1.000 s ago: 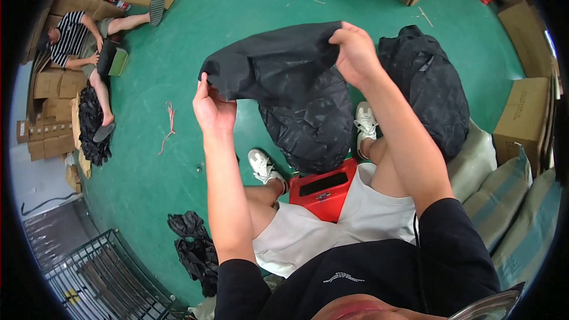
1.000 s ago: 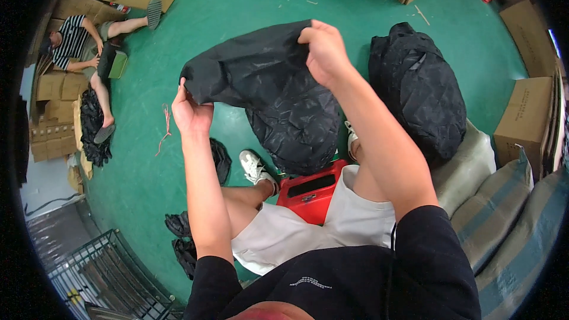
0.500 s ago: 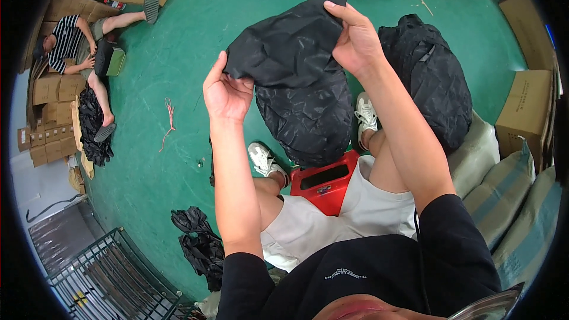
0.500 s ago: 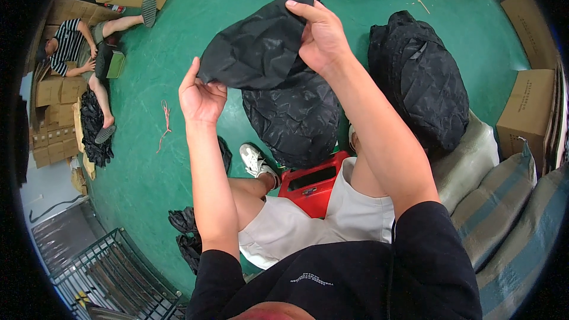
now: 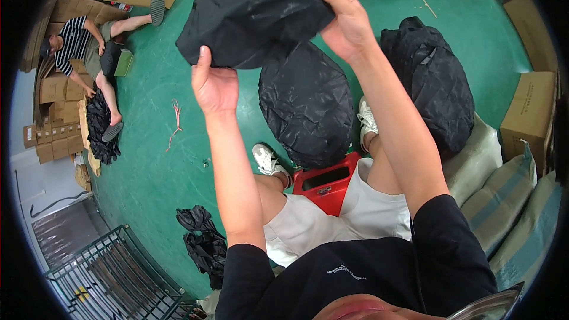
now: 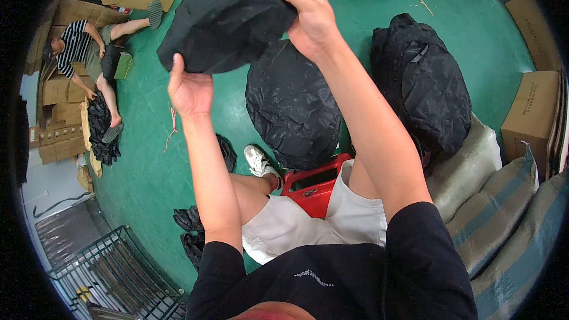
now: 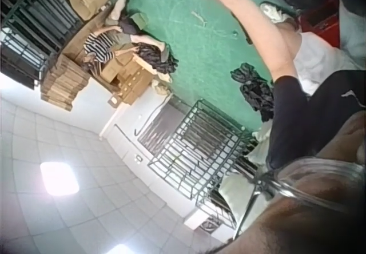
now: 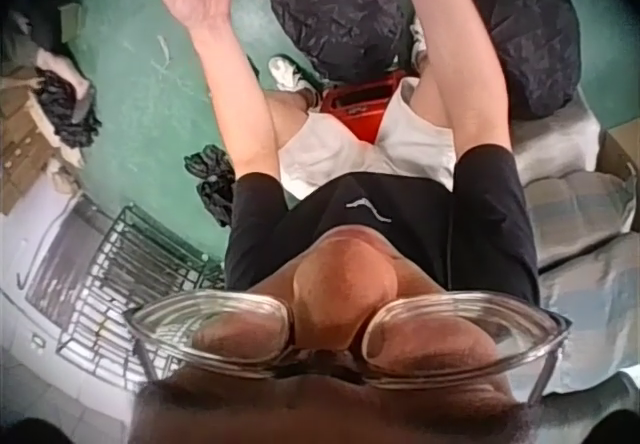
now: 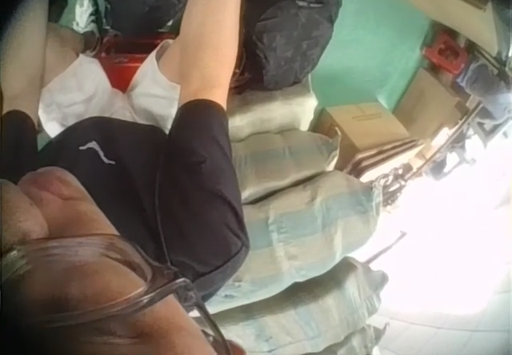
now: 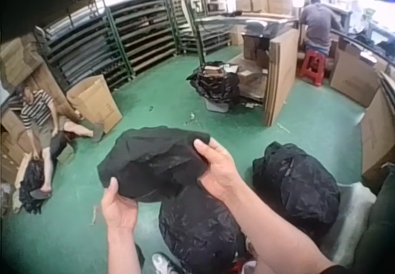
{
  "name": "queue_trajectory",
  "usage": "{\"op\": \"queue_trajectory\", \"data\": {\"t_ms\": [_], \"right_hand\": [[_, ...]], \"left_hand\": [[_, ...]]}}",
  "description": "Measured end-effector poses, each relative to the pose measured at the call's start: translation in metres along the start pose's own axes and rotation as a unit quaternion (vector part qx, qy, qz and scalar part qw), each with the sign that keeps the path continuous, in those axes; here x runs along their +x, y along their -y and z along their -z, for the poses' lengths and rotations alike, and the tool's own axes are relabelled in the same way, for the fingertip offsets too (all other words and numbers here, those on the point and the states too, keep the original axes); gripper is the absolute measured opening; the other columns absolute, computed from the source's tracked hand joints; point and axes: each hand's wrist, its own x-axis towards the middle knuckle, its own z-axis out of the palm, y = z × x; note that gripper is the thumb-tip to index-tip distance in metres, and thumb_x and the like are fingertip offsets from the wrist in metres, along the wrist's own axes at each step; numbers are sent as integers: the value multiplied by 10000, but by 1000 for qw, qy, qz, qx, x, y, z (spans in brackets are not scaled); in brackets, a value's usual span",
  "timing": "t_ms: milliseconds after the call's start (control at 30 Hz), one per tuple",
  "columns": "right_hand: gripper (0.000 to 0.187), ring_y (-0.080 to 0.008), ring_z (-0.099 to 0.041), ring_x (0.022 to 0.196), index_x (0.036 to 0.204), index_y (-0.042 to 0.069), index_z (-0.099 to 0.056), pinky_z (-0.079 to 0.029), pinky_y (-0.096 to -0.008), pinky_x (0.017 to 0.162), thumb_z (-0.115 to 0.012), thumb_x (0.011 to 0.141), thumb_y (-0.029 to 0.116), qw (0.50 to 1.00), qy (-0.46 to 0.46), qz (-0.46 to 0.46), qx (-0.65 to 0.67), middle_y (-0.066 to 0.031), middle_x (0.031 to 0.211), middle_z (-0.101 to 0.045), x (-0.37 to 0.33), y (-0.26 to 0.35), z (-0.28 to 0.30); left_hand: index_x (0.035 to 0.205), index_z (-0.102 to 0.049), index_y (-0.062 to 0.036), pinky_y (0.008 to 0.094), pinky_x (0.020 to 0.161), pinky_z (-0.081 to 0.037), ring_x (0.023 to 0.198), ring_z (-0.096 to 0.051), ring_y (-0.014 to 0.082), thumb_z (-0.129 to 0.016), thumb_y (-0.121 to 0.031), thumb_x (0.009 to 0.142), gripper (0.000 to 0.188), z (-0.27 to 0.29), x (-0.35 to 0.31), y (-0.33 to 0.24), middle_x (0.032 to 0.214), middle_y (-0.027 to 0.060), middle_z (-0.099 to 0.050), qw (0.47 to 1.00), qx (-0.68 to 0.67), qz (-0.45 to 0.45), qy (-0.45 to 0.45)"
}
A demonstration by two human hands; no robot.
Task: Inspecting and sorting black fabric covers in a warehouse.
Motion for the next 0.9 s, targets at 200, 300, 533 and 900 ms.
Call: {"op": "queue_trajectory", "data": {"t_ms": [200,300,533,900], "right_hand": [[287,-253,-635,1001,1205,6,-578,-524,-410,870,-604,943,118,925,-253,-209,-194,-122,1157,-634,-10,-78,96],[188,-262,-670,816,998,-51,-656,-542,-414,716,-646,878,94,881,-301,-205,-303,-149,946,-688,-24,-96,137],[596,-377,-672,957,1367,-21,-352,-542,-482,823,-571,823,83,659,-260,-276,-650,-248,1104,-652,-29,-111,153],[171,-188,-724,669,740,55,-750,-575,-357,623,-590,801,49,220,279,-583,-731,-84,744,-743,-76,-138,253]], "left_hand": [[1273,-563,-18,437,944,-517,1115,-612,261,-661,-184,924,399,118,-1,98,1240,106,-632,943,12,229,-243],[1153,-623,-19,458,779,-572,964,-649,273,-695,-164,897,303,183,-18,144,1131,115,-656,902,95,303,-292],[928,-665,-15,319,459,-476,565,-580,189,-742,-190,862,202,182,-40,134,787,81,-649,835,254,362,-327],[834,-705,21,347,480,-540,539,-677,216,-757,-217,815,245,194,-114,144,723,122,-724,567,638,520,-35]]}}
